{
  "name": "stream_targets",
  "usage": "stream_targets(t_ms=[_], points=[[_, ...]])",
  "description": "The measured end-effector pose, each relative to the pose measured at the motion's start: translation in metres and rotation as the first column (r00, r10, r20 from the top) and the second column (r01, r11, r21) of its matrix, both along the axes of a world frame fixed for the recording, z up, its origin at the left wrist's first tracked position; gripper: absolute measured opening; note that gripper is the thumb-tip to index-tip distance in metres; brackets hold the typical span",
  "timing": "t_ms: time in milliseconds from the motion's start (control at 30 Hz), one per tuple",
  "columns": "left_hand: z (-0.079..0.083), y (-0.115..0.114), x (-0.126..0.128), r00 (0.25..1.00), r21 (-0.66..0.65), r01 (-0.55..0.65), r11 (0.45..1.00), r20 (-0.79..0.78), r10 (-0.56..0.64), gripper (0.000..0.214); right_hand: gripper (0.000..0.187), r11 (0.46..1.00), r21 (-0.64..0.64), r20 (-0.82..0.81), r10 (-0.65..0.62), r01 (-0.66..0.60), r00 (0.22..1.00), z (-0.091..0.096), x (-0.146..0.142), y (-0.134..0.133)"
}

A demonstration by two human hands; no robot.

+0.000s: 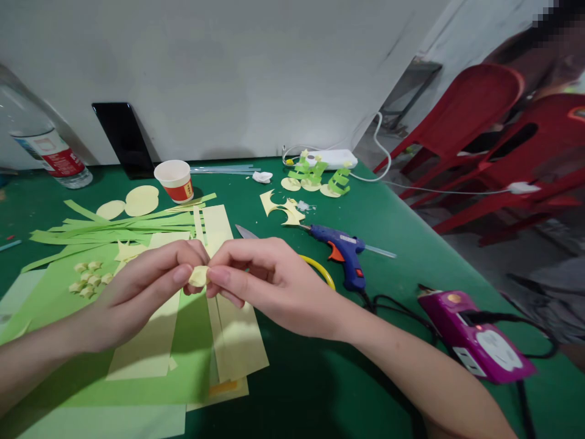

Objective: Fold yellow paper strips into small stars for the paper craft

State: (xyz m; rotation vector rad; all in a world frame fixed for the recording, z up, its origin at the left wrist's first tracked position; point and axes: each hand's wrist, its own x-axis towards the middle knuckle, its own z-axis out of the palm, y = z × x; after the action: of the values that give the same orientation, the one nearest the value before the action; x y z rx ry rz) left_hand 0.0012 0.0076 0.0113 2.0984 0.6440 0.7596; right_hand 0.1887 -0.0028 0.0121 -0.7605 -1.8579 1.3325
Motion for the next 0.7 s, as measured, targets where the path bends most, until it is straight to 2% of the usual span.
stream_targets(t_ms=[33,100,133,233,267,333,400,567,700], points=[[-0.001,0.001,0.0,1.0,0.041,-0.017,0.999,-0.009,0.018,0.024,0.02,0.999,0.019,0.007,-0.029,0.029,1.0,0.0,-0.001,0.0],[-0.002,0.003,0.0,0.995,0.231,-0.099,0.968,0.003,0.101,0.02,0.02,0.988,0.096,0.064,-0.129,0.123,0.99,0.002,-0.003,-0.002],[-0.003,0.003,0.0,0.988,0.354,-0.152,0.923,0.029,0.151,0.017,0.02,0.973,0.149,0.105,-0.191,0.174,0.976,0.003,-0.004,-0.003],[-0.002,0.004,0.0,0.963,0.649,-0.257,0.716,0.11,0.246,0.015,0.022,0.903,0.332,0.203,-0.35,0.272,0.914,0.005,-0.005,-0.007],[-0.001,0.004,0.0,0.958,0.699,-0.262,0.665,0.107,0.265,0.016,0.021,0.878,0.385,0.219,-0.387,0.285,0.896,0.006,-0.005,-0.008],[0.002,0.002,0.0,0.946,0.749,-0.277,0.601,0.103,0.308,0.015,0.021,0.836,0.467,0.225,-0.429,0.289,0.875,0.006,-0.005,-0.011],[0.005,0.0,0.0,0.933,0.758,-0.305,0.577,0.116,0.341,0.012,0.02,0.803,0.526,0.216,-0.446,0.281,0.869,0.006,-0.005,-0.013],[0.01,-0.005,0.002,0.92,0.735,-0.349,0.582,0.149,0.363,0.008,0.017,0.685,0.662,0.12,-0.496,0.303,0.86,0.004,-0.009,-0.018],[0.013,-0.007,0.002,0.916,0.734,-0.358,0.577,0.157,0.369,0.006,0.018,0.652,0.681,0.095,-0.53,0.333,0.843,0.002,-0.012,-0.022]])
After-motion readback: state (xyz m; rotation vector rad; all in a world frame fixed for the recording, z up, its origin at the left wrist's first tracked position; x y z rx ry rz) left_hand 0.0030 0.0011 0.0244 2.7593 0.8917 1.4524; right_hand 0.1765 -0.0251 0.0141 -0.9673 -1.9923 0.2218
